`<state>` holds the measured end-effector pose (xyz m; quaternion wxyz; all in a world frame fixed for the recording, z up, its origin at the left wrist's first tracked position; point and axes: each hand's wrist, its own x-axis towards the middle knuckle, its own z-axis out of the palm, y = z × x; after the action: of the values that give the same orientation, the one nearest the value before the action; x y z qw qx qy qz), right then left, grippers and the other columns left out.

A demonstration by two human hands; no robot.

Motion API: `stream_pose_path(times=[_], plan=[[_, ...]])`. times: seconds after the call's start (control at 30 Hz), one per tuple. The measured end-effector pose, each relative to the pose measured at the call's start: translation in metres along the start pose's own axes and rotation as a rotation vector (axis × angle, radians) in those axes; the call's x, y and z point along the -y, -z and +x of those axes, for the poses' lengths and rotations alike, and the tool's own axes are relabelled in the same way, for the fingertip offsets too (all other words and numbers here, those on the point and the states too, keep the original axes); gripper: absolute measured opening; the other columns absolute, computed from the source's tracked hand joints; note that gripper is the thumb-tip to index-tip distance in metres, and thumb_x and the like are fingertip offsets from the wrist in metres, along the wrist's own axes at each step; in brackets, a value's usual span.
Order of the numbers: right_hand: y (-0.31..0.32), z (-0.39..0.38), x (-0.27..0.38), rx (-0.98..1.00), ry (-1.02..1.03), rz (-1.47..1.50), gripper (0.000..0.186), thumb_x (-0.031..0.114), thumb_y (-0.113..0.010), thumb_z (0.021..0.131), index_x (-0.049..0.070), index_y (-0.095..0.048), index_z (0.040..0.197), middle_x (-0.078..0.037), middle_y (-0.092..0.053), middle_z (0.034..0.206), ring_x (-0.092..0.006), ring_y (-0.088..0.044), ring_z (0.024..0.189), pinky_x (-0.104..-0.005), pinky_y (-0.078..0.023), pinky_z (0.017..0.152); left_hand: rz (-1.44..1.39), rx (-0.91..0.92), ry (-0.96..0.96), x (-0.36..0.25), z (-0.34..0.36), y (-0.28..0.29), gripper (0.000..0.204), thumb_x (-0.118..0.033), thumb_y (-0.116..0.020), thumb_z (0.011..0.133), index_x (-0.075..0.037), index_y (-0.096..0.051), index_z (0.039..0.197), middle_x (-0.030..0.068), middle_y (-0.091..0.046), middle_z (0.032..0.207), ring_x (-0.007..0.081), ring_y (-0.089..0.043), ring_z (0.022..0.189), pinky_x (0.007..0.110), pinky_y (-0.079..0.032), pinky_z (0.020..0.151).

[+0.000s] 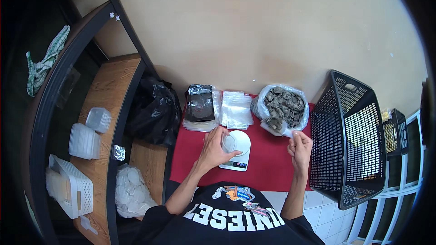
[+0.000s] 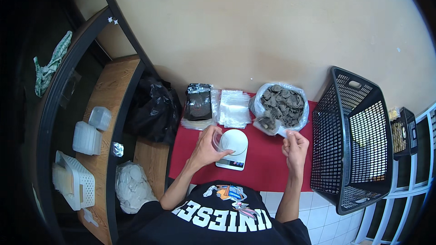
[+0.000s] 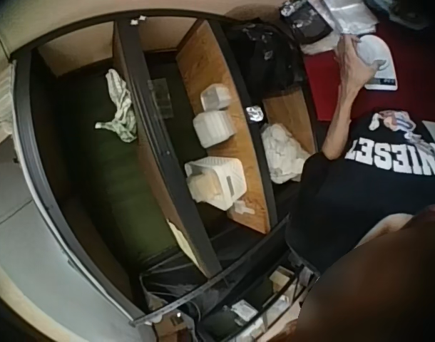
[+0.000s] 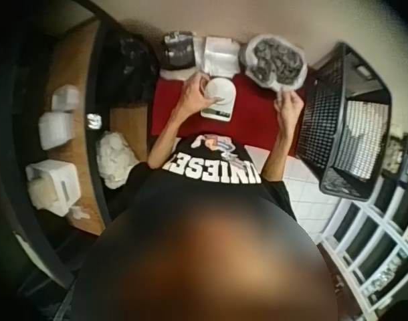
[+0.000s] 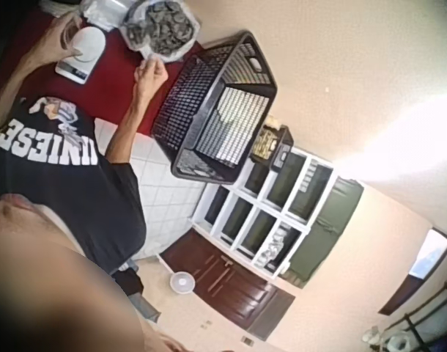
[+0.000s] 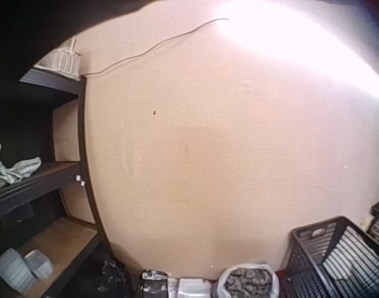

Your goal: The recorder is packaging dried herbs by weighing them and putting them into small plastic bags.

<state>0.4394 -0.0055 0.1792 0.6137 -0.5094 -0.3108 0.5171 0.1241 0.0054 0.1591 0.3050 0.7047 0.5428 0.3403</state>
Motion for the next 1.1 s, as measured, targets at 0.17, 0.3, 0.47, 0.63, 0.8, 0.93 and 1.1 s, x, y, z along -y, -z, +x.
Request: stream_pose_path(times=[0.17, 0.3, 0.47, 0.63, 0.8, 0.93, 1.1], plan=[[-0.027, -0.026, 0.005, 0.220, -0.109, -0.108, 0.021, 0.013, -0.060, 0.106, -0.005, -0.072, 0.105, 0.001, -0.053, 0.063, -0.0022, -0.039, 0.047, -0.0204, -0.027, 0.041, 0.122, 0.055, -0.139, -0.014, 0.009, 0.002, 0.070, -0.029, -0.096, 0.064, -0.008, -0.052, 0.114, 0.0136, -0.060, 0.110, 0.0335, -0.059, 0.110, 0.045, -0.039, 0.095], [-0.032, -0.035, 0.011, 0.298, -0.164, -0.233, 0.021, 0.012, -0.059, 0.106, -0.005, -0.072, 0.105, 0.002, -0.053, 0.063, -0.0017, -0.038, 0.047, -0.0204, -0.026, 0.041, 0.148, 0.097, -0.173, -0.018, 0.008, -0.001, 0.069, -0.028, -0.096, 0.064, -0.008, -0.052, 0.114, 0.0129, -0.061, 0.109, 0.0329, -0.059, 0.109, 0.044, -0.038, 0.093], [-0.034, -0.036, 0.013, 0.328, -0.183, -0.303, 0.022, 0.013, -0.059, 0.106, -0.004, -0.072, 0.102, 0.003, -0.052, 0.062, -0.0018, -0.038, 0.047, -0.0208, -0.027, 0.042, 0.165, 0.156, -0.175, -0.021, -0.001, -0.011, 0.068, -0.027, -0.095, 0.063, -0.008, -0.052, 0.112, 0.0126, -0.062, 0.108, 0.0328, -0.059, 0.108, 0.043, -0.038, 0.092], [-0.035, -0.036, 0.010, 0.346, -0.203, -0.473, 0.021, 0.014, -0.061, 0.105, -0.002, -0.074, 0.100, 0.004, -0.054, 0.061, -0.0022, -0.042, 0.048, -0.0217, -0.030, 0.043, 0.149, 0.185, -0.158, -0.019, -0.013, -0.034, 0.064, -0.023, -0.094, 0.064, -0.007, -0.052, 0.110, 0.0139, -0.062, 0.106, 0.0327, -0.060, 0.107, 0.042, -0.038, 0.091], [-0.045, -0.047, 0.025, 0.368, -0.017, -0.831, 0.021, 0.013, -0.066, 0.099, -0.004, -0.075, 0.093, -0.002, -0.061, 0.061, -0.0064, -0.053, 0.051, -0.0265, -0.040, 0.048, 0.046, 0.198, -0.164, -0.013, -0.025, -0.052, 0.064, -0.018, -0.091, 0.064, -0.006, -0.050, 0.112, 0.0152, -0.061, 0.111, 0.0334, -0.059, 0.111, 0.046, -0.038, 0.095], [-0.056, -0.058, 0.039, 0.294, 0.094, -0.836, 0.018, 0.011, -0.068, 0.097, -0.006, -0.074, 0.094, -0.006, -0.063, 0.061, -0.0075, -0.056, 0.053, -0.0272, -0.042, 0.049, 0.005, 0.117, -0.235, -0.015, -0.025, -0.055, 0.067, -0.016, -0.091, 0.063, -0.006, -0.049, 0.114, 0.0159, -0.059, 0.118, 0.0346, -0.057, 0.116, 0.046, -0.038, 0.098], [-0.067, -0.063, 0.045, 0.347, 0.240, -0.812, 0.012, 0.009, -0.071, 0.097, -0.004, -0.072, 0.096, -0.002, -0.063, 0.062, -0.0057, -0.055, 0.053, -0.0248, -0.041, 0.048, -0.110, 0.073, -0.195, -0.018, -0.026, -0.059, 0.069, -0.013, -0.089, 0.064, -0.007, -0.046, 0.116, 0.0168, -0.057, 0.128, 0.0379, -0.054, 0.123, 0.048, -0.037, 0.103]])
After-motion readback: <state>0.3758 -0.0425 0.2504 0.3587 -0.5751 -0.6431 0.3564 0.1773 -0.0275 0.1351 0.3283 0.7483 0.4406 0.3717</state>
